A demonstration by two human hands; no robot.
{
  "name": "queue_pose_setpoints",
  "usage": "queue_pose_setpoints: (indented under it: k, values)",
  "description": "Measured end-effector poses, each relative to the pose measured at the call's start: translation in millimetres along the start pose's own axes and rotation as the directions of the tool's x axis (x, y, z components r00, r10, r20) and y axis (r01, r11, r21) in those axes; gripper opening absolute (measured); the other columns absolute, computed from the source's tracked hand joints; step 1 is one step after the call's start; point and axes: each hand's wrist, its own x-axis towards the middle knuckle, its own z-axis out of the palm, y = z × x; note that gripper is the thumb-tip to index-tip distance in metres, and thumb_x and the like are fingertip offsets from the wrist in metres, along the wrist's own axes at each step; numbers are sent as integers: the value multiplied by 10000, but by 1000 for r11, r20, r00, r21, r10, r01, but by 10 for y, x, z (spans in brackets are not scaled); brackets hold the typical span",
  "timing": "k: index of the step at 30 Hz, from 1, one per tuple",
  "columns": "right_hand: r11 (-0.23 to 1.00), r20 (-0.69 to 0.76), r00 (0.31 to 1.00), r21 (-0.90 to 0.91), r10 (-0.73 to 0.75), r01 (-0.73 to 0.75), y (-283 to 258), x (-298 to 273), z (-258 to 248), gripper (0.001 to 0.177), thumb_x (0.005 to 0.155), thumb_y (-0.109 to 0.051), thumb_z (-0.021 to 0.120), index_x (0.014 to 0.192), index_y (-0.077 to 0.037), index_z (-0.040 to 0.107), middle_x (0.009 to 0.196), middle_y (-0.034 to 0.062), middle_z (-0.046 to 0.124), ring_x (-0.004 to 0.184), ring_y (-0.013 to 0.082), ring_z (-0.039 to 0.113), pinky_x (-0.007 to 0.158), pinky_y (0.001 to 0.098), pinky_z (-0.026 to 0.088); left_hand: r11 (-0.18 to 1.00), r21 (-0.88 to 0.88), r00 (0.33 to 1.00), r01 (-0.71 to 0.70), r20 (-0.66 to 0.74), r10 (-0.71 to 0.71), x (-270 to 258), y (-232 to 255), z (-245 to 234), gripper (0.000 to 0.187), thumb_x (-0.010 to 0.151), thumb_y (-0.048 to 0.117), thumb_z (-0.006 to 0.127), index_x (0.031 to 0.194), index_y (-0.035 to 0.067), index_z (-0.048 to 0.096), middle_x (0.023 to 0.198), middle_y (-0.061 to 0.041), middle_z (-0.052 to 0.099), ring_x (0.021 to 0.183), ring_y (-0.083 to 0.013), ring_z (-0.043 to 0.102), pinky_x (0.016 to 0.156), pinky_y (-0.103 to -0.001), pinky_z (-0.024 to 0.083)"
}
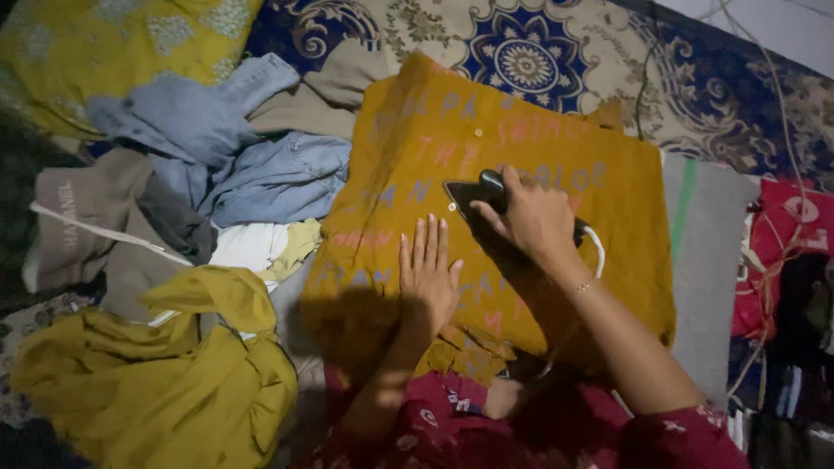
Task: The person irons a mustard-yellow t-shirt with colorful text on a makeshift ironing board placed on the floor. They use a black electric iron to smooth the fabric, frequently adjusting the shirt's position and flipping it over to iron different sections.
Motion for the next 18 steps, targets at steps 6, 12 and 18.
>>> queue_pose_setpoints:
  k: [6, 12, 18]
  values:
    - [1000, -32, 999, 18, 0, 1, -50, 210, 103, 616, 916, -614, 697, 1214, -84, 604, 813, 188, 717, 668, 404, 700, 568, 502, 540, 1000, -18, 1000, -21, -17, 21, 18, 26, -116, 708, 1022, 372, 524, 1594, 18, 302, 1672, -184, 264, 1560, -323, 212, 1264, -532, 123]
    - [999, -170, 985, 23, -39, 43, -189, 913, 396, 629, 874, -585, 755, 1156, -44, 600, 747, 200, 702, 635, 401, 690, 549, 495, 541, 998, -64, 999, -21, -36, 19, 19, 6, -108, 691, 1021, 346, 524, 1592, 20, 313, 1674, -164, 276, 1563, -323, 224, 1267, -538, 132]
    - [999, -130, 991, 32, 40, -36, 9, 828, 442, 637, 895, -620, 762, 1100, -39, 598, 680, 187, 677, 583, 404, 675, 509, 499, 524, 1000, 9, 1000, -12, -5, 12, -2, 0, -82, 661, 1043, 357, 466, 1606, 50, 301, 1684, -139, 271, 1570, -293, 209, 1278, -510, 106]
